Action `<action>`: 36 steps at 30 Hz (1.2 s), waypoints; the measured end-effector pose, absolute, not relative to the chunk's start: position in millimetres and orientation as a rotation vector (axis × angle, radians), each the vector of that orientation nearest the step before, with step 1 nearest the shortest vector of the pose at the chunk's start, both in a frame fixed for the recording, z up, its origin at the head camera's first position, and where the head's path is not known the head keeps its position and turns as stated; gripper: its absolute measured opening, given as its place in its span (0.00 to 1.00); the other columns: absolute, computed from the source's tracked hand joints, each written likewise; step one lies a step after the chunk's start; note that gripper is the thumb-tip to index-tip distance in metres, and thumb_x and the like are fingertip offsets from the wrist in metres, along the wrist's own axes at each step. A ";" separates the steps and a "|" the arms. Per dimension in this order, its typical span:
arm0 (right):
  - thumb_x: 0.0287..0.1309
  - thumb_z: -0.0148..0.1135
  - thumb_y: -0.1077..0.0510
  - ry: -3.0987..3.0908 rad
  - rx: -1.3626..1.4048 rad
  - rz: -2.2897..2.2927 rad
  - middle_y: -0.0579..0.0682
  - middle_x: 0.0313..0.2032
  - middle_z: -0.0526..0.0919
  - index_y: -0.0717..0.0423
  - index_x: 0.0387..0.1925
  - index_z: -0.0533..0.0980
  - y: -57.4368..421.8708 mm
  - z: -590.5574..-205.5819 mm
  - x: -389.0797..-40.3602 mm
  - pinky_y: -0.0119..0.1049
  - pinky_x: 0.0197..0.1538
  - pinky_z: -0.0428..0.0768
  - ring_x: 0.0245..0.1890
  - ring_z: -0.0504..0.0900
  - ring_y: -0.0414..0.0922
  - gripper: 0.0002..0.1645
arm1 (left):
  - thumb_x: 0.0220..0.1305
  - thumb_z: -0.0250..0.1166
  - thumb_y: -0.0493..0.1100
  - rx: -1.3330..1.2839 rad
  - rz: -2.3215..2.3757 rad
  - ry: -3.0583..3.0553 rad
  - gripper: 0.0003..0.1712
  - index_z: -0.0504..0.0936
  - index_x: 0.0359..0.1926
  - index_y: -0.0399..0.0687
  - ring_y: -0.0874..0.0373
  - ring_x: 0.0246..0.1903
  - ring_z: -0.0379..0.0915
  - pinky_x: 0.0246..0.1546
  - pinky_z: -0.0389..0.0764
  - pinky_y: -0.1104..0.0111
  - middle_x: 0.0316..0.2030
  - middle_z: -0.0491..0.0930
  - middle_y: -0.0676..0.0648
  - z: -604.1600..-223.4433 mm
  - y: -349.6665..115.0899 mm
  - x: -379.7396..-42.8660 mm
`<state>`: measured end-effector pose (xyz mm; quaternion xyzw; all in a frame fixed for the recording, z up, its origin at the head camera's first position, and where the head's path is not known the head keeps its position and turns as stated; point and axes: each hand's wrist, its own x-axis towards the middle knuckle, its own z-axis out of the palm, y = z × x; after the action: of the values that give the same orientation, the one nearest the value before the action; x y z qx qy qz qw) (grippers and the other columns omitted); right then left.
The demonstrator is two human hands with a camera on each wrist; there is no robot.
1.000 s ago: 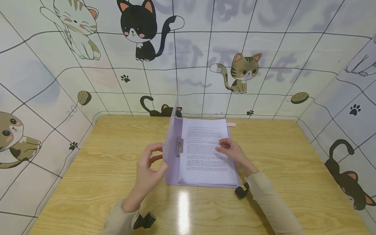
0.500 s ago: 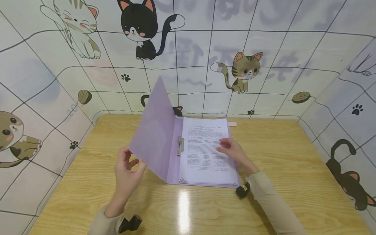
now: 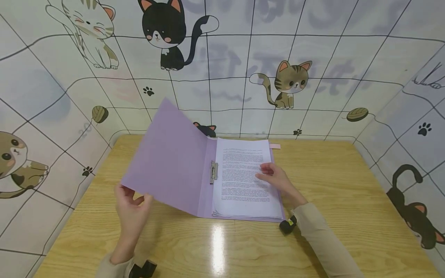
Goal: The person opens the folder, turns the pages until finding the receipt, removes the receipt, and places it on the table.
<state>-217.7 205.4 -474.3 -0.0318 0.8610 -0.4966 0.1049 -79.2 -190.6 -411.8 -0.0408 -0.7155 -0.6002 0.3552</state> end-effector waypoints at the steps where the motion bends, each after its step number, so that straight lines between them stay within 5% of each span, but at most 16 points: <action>1: 0.55 0.65 0.52 2.538 -0.095 -1.463 0.60 0.54 0.73 0.65 0.57 0.67 205.6 -474.3 -217.6 0.47 0.58 0.68 0.53 0.71 0.54 0.32 | 0.45 0.50 0.17 -0.062 -1.553 -1.857 0.30 0.60 0.53 0.28 0.59 0.39 0.71 0.23 0.75 0.81 0.43 0.68 0.46 -413.0 -193.0 -78.6; 6: 0.55 0.65 0.52 2.551 -0.093 -1.454 0.60 0.54 0.73 0.65 0.57 0.67 205.6 -474.7 -217.8 0.47 0.58 0.68 0.53 0.71 0.54 0.32 | 0.44 0.52 0.17 0.190 -1.566 -1.881 0.33 0.60 0.54 0.36 0.61 0.36 0.71 0.21 0.74 0.82 0.42 0.68 0.48 -419.4 -205.0 -78.4; 14: 0.53 0.66 0.55 2.566 -0.116 -1.445 0.61 0.53 0.73 0.65 0.56 0.68 207.1 -478.6 -220.3 0.48 0.59 0.68 0.53 0.72 0.55 0.32 | 0.44 0.58 0.21 0.435 -1.454 -1.998 0.39 0.58 0.61 0.32 0.65 0.30 0.68 0.25 0.74 0.85 0.44 0.66 0.51 -432.9 -225.8 -77.2; 19: 0.52 0.67 0.59 2.557 -0.137 -1.461 0.61 0.54 0.73 0.65 0.56 0.68 207.9 -479.9 -220.2 0.48 0.58 0.68 0.54 0.72 0.55 0.31 | 0.45 0.64 0.26 0.537 -1.293 -2.228 0.40 0.57 0.61 0.27 0.68 0.27 0.66 0.25 0.69 0.88 0.47 0.65 0.38 -438.9 -239.6 -72.5; 23: 0.50 0.68 0.62 2.564 -0.147 -1.451 0.61 0.53 0.74 0.65 0.55 0.68 207.0 -478.8 -219.4 0.48 0.58 0.68 0.53 0.72 0.55 0.31 | 0.45 0.67 0.28 0.588 -1.203 -2.396 0.43 0.56 0.61 0.20 0.55 0.29 0.68 0.24 0.64 0.87 0.48 0.63 0.28 -443.0 -248.5 -70.1; 28: 0.48 0.68 0.65 2.573 -0.179 -1.432 0.62 0.52 0.74 0.67 0.55 0.68 206.4 -478.1 -220.5 0.48 0.58 0.69 0.53 0.72 0.56 0.31 | 0.43 0.70 0.31 0.612 -1.148 -2.543 0.44 0.56 0.58 0.15 0.34 0.38 0.69 0.36 0.75 0.67 0.48 0.63 0.22 -447.2 -256.9 -67.0; 32: 0.47 0.67 0.67 2.575 -0.216 -1.421 0.63 0.52 0.74 0.68 0.54 0.68 207.6 -478.1 -221.6 0.49 0.58 0.68 0.53 0.72 0.56 0.31 | 0.43 0.72 0.35 0.638 -1.119 -2.663 0.46 0.56 0.57 0.13 0.28 0.49 0.61 0.51 0.64 0.42 0.50 0.62 0.20 -448.5 -261.9 -64.0; 36: 0.46 0.67 0.69 2.567 -0.235 -1.421 0.63 0.52 0.73 0.68 0.54 0.68 208.5 -477.2 -220.9 0.49 0.58 0.69 0.52 0.72 0.56 0.31 | 0.45 0.72 0.39 0.640 -1.098 -2.756 0.47 0.56 0.57 0.13 0.26 0.51 0.59 0.53 0.62 0.41 0.51 0.61 0.19 -448.9 -265.5 -62.0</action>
<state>-220.9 208.5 -477.2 -0.0793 0.8678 -0.4805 0.0987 -62.0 -265.5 -448.9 0.2107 -0.9068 -0.3613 0.0535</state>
